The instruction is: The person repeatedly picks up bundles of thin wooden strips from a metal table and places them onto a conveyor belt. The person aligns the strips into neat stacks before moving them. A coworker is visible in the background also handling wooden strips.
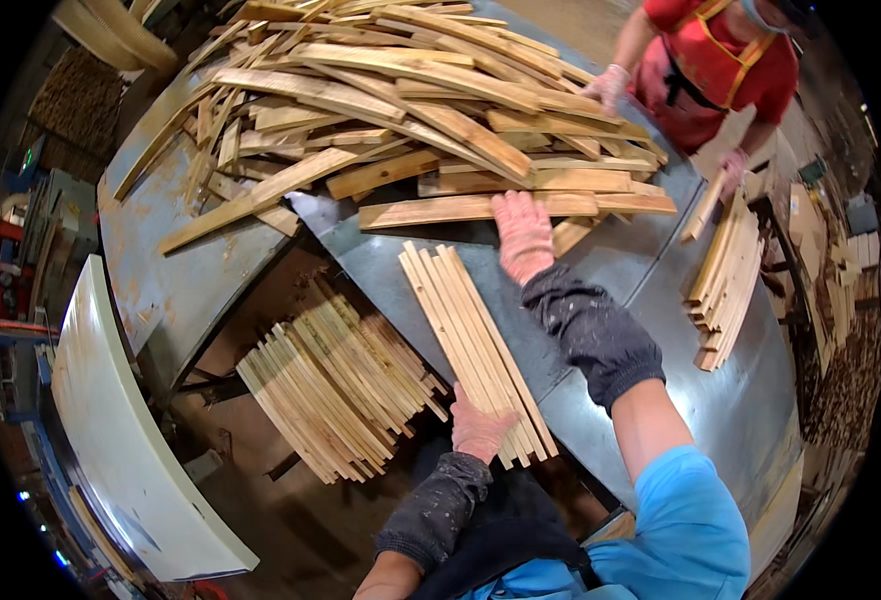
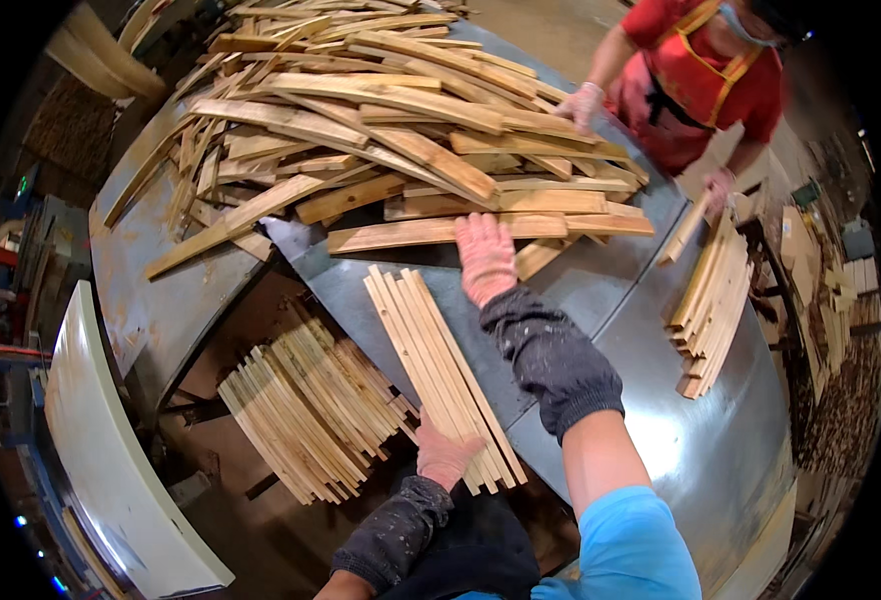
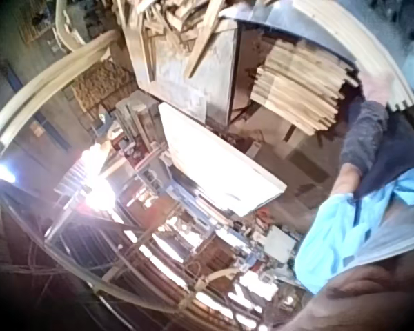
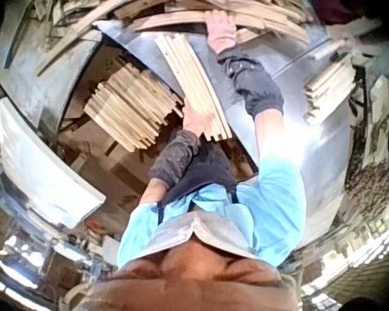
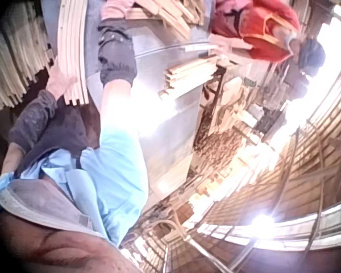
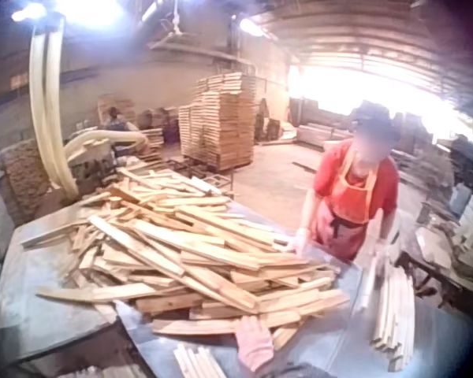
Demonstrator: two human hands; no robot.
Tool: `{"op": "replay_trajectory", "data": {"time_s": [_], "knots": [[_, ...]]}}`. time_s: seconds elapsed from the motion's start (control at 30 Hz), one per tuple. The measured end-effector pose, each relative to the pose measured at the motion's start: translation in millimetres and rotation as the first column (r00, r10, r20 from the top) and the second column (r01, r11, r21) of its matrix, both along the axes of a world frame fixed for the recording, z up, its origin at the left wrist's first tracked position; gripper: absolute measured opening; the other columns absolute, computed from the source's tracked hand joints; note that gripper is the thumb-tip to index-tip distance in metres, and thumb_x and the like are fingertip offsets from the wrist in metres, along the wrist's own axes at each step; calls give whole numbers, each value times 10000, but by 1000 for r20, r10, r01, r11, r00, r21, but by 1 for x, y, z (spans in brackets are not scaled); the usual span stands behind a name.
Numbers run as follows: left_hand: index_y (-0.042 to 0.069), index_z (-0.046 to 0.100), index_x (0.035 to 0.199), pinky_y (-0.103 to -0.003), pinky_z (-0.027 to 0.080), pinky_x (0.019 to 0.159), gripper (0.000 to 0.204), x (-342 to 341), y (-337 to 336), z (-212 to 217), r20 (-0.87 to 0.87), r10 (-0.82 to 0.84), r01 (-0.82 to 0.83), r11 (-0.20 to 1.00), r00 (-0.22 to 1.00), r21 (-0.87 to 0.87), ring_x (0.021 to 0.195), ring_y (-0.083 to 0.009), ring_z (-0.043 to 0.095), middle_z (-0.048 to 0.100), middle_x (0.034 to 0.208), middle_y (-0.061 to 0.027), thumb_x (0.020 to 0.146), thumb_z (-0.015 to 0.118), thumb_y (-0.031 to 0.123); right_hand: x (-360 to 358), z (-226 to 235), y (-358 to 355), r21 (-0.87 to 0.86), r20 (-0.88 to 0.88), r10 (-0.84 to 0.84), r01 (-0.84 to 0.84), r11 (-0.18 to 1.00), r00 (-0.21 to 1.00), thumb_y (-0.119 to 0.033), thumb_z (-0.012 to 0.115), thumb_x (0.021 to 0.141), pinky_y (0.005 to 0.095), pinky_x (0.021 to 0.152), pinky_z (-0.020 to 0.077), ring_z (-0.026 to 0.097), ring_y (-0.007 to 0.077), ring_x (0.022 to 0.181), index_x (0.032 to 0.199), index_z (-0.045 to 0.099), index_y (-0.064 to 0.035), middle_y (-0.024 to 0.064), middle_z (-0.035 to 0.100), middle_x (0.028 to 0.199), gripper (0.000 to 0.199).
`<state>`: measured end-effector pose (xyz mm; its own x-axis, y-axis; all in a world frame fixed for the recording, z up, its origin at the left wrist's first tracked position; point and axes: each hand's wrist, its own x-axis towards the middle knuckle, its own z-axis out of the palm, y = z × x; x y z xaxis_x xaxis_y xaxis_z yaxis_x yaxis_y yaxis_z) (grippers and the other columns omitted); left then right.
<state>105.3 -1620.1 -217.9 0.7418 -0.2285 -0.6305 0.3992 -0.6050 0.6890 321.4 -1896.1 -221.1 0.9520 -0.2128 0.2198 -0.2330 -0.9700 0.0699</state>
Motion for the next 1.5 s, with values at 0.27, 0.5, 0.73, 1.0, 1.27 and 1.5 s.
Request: {"op": "replay_trajectory", "data": {"time_s": [0.27,0.5,0.73,1.0,1.27,1.5], "knots": [[41,167,1698,-481,508,1132,1326,15,2,29,-119,-65,79,991,991,110,1336,-430,576,500,1446,-260,705,993,337,39,25,-17,-53,-263,41,-57,997,964,-160,605,961,471,930,519,691,294,1080,1404,645,-168,76,721,1133,444],[11,143,1696,-480,500,1145,1349,12,-6,28,-88,-60,72,988,994,139,1339,-433,569,489,1457,-273,702,985,361,-79,53,20,547,-316,-84,254,798,945,-258,610,1025,512,900,578,736,418,1051,1304,680,-123,195,777,1097,318],[58,181,1691,-490,513,1134,1317,11,-8,34,-33,-82,86,982,996,170,1331,-452,586,501,1461,-281,698,992,357,-265,-18,67,775,-394,-260,471,422,882,-388,614,1024,440,1123,514,676,401,1282,1476,638,-66,222,735,1331,555],[39,130,1728,-453,460,1208,1435,5,-17,22,-20,27,-22,982,999,187,1409,-415,523,463,1532,-271,662,1005,438,-279,-25,59,878,-370,-30,360,315,929,-383,623,1070,429,1206,453,577,406,1433,1528,583,4,278,623,1506,601],[48,110,1723,-447,459,1202,1397,-11,-14,-17,39,75,-76,997,996,19,1397,-391,537,473,1522,-257,684,998,333,-83,41,-75,292,283,-136,49,955,949,-104,595,970,485,1095,497,633,387,1246,1472,638,-74,168,697,1325,504],[21,259,1624,-400,596,1034,1124,0,-29,9,20,213,-206,964,977,-168,1213,-274,685,632,1374,-172,731,937,100,-34,46,-201,-215,-286,-188,128,968,940,-205,543,1034,576,1275,298,437,361,1540,1679,409,-198,161,459,1672,658]]}}
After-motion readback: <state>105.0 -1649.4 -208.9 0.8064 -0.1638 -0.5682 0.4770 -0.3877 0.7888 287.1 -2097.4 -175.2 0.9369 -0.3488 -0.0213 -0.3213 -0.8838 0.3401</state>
